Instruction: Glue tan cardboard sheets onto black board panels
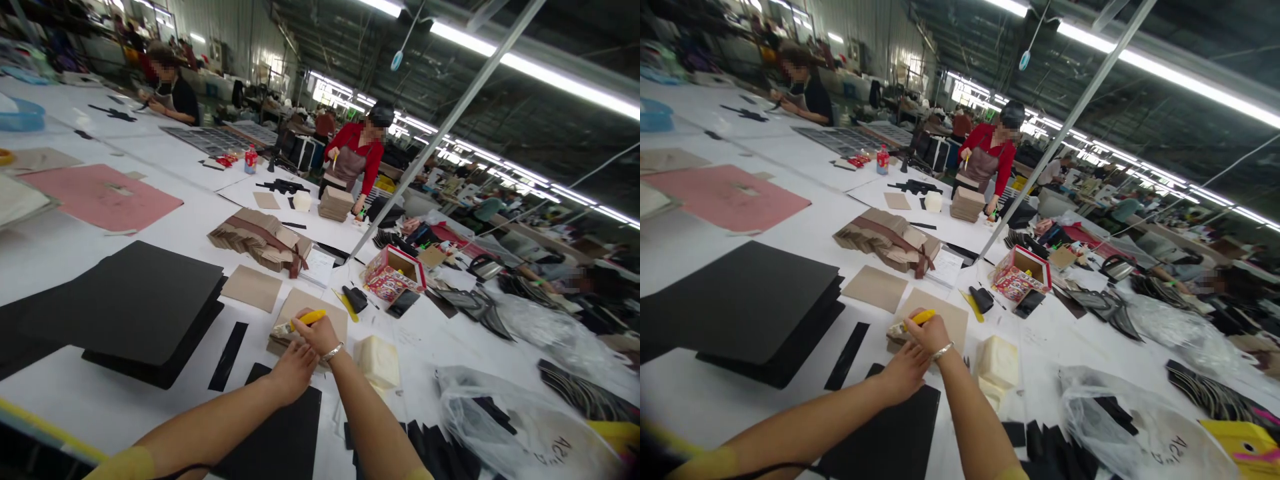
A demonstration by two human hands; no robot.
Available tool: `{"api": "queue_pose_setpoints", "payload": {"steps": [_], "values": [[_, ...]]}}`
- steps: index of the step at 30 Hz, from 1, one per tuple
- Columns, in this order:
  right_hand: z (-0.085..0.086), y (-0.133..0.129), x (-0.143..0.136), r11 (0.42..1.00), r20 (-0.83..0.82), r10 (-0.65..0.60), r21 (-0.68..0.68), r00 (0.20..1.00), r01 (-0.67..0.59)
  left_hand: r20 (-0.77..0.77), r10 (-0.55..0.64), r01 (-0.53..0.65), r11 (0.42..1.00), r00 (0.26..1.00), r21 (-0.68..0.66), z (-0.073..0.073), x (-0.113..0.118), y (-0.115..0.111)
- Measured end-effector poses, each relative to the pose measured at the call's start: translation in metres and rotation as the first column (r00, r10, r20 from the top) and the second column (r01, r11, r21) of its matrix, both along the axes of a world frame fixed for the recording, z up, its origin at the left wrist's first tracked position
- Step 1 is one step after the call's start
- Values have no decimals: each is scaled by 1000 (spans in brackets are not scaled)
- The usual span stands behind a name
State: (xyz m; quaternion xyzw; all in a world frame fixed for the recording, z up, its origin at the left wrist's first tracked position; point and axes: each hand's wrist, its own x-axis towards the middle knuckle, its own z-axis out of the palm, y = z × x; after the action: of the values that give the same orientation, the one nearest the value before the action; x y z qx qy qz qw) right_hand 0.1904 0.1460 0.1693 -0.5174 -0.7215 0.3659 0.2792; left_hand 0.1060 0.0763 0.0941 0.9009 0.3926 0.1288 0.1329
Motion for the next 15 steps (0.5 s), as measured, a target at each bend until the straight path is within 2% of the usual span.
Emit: {"api": "queue_pose_setpoints", "payload": {"steps": [3,6,9,12,15], "values": [[-8,24,4,1000,58,11,4,998,-11,-12,6,-6,1000,1000,13,-5,1,2],[-18,55,7,986,98,-163,37,982,161,-20,-11,11,1000,1000,17,-8,0,4],[-25,77,15,934,140,-357,53,924,353,-28,-28,29,999,999,27,-6,-1,5],[-28,80,46,878,179,-478,82,860,471,-35,-14,15,999,999,44,-2,-2,8],[-21,67,96,815,218,-578,129,786,564,-55,18,-14,998,998,68,4,0,12]]}}
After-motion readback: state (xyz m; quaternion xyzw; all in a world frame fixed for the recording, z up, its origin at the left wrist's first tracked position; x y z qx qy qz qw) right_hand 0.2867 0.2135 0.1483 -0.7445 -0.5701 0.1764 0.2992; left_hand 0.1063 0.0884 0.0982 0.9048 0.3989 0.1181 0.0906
